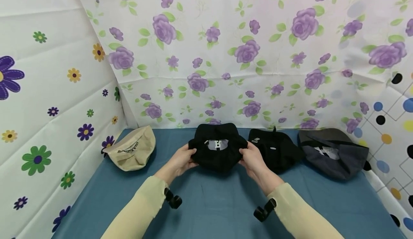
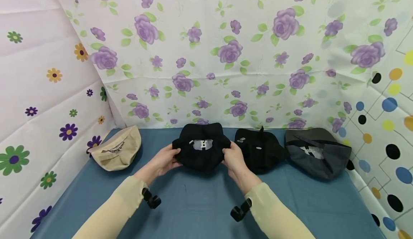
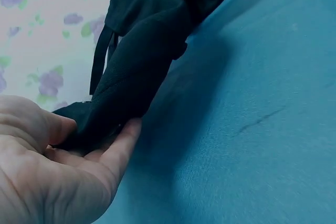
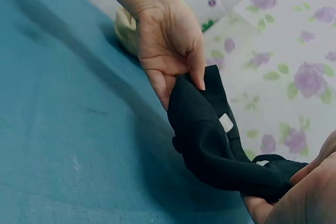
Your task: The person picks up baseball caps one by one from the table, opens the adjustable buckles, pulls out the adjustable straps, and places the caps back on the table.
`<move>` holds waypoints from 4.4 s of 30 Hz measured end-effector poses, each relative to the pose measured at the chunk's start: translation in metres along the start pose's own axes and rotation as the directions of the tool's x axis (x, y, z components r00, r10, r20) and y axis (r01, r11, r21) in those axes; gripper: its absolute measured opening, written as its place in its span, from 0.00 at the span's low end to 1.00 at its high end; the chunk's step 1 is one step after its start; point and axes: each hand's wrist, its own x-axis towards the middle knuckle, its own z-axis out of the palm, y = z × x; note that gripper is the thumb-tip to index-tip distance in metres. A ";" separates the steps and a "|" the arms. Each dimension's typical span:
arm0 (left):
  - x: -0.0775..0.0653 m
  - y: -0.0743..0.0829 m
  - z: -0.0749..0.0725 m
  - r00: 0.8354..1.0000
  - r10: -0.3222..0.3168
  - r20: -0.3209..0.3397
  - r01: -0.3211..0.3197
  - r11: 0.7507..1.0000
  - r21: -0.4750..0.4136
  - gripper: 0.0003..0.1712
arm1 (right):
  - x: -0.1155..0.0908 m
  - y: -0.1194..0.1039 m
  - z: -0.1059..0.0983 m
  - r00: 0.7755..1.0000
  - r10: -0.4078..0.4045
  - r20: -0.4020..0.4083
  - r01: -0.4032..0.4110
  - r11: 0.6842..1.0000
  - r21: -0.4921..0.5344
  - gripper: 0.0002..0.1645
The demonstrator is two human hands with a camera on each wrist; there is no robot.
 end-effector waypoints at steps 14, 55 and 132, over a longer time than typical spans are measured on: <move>0.028 -0.008 0.005 0.998 -0.028 -0.048 0.027 1.000 -0.012 0.31 | 0.014 0.001 -0.003 1.000 0.008 0.017 -0.006 0.998 -0.067 0.41; -0.119 0.022 -0.176 0.782 0.603 -0.157 -0.135 0.411 0.902 0.39 | -0.046 0.028 0.071 0.745 -0.200 0.637 0.664 0.126 -0.737 0.49; -0.112 0.017 -0.199 0.961 -0.011 -0.275 -0.007 0.998 -0.063 0.39 | -0.028 0.039 0.145 0.809 -0.123 0.575 0.574 0.377 -0.727 0.48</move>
